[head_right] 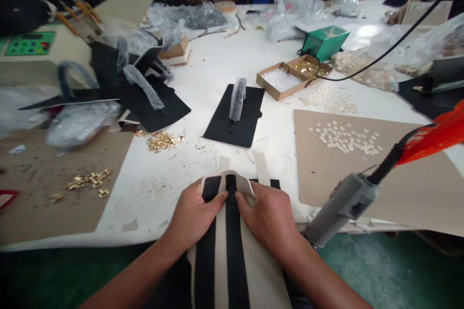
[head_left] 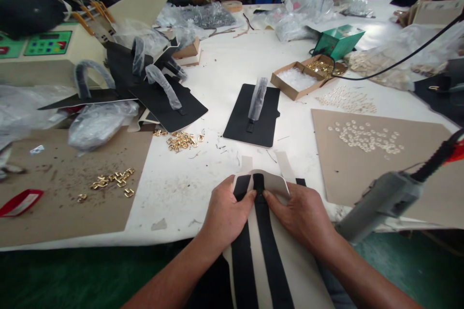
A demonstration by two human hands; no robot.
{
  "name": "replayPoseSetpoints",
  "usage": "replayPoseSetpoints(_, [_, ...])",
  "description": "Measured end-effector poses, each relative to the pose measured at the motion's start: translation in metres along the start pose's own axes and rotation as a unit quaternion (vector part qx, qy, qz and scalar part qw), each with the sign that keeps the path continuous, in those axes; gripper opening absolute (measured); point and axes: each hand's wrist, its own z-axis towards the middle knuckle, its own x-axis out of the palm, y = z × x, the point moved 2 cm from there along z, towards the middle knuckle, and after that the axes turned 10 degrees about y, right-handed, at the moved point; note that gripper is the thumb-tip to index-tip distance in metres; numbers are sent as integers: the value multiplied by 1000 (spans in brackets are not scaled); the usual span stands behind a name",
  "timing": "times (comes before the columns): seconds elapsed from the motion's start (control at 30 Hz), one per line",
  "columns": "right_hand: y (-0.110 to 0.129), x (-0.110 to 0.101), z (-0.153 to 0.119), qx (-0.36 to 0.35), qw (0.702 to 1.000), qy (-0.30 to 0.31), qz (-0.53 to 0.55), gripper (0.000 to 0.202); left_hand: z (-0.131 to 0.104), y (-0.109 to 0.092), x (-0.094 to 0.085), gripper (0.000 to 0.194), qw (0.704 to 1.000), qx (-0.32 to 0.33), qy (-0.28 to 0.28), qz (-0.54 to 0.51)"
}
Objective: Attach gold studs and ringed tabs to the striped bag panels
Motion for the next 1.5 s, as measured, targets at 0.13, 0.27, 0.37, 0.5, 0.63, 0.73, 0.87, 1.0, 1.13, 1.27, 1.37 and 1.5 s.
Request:
replayPoseSetpoints(0.13, [2, -1, 1, 6, 999, 6, -41, 23, 1, 0, 1, 19, 999, 16, 1, 42])
replayPoseSetpoints(0.27, [4, -1, 4, 20, 996, 9, -87, 21, 2, 6, 2, 14, 995, 17, -5, 103])
replayPoseSetpoints(0.37, [7, -2, 6, 28, 993, 14, -117, 21, -1, 9, 1, 42, 979, 67, -63, 182])
replayPoseSetpoints(0.5, [9, -4, 7, 41, 991, 25, -122, 23, -11, 3, 2, 79, 920, 181, -144, 316])
replayPoseSetpoints(0.63, [7, -2, 9, 18, 996, 20, -81, 24, -18, 2, 10, 39, 902, 249, -69, 346])
replayPoseSetpoints(0.73, [7, 1, 10, 15, 999, 9, -49, 24, -16, 11, 13, 22, 915, 247, -53, 316])
replayPoseSetpoints(0.87, [17, -13, -14, -59, 988, -132, 63, 49, -6, 27, 8, 22, 921, 261, -84, 277])
replayPoseSetpoints(1.0, [12, -54, -73, -195, 921, -306, 141, 28, 3, 37, 3, 21, 922, 276, -100, 253])
replayPoseSetpoints(1.13, [-60, -101, -100, -93, 918, -363, 131, 18, 8, 40, -2, 29, 914, 290, -113, 261])
replayPoseSetpoints(1.27, [-158, -130, -63, 77, 944, -313, 64, 29, 15, 45, -5, 35, 907, 290, -116, 283])
replayPoseSetpoints(1.37, [-196, -137, -23, 96, 953, -286, 31, 30, 19, 53, -7, 36, 903, 284, -117, 299])
replayPoseSetpoints(1.5, [-206, -144, 11, 102, 959, -264, -23, 30, 23, 63, -8, 34, 904, 279, -107, 306])
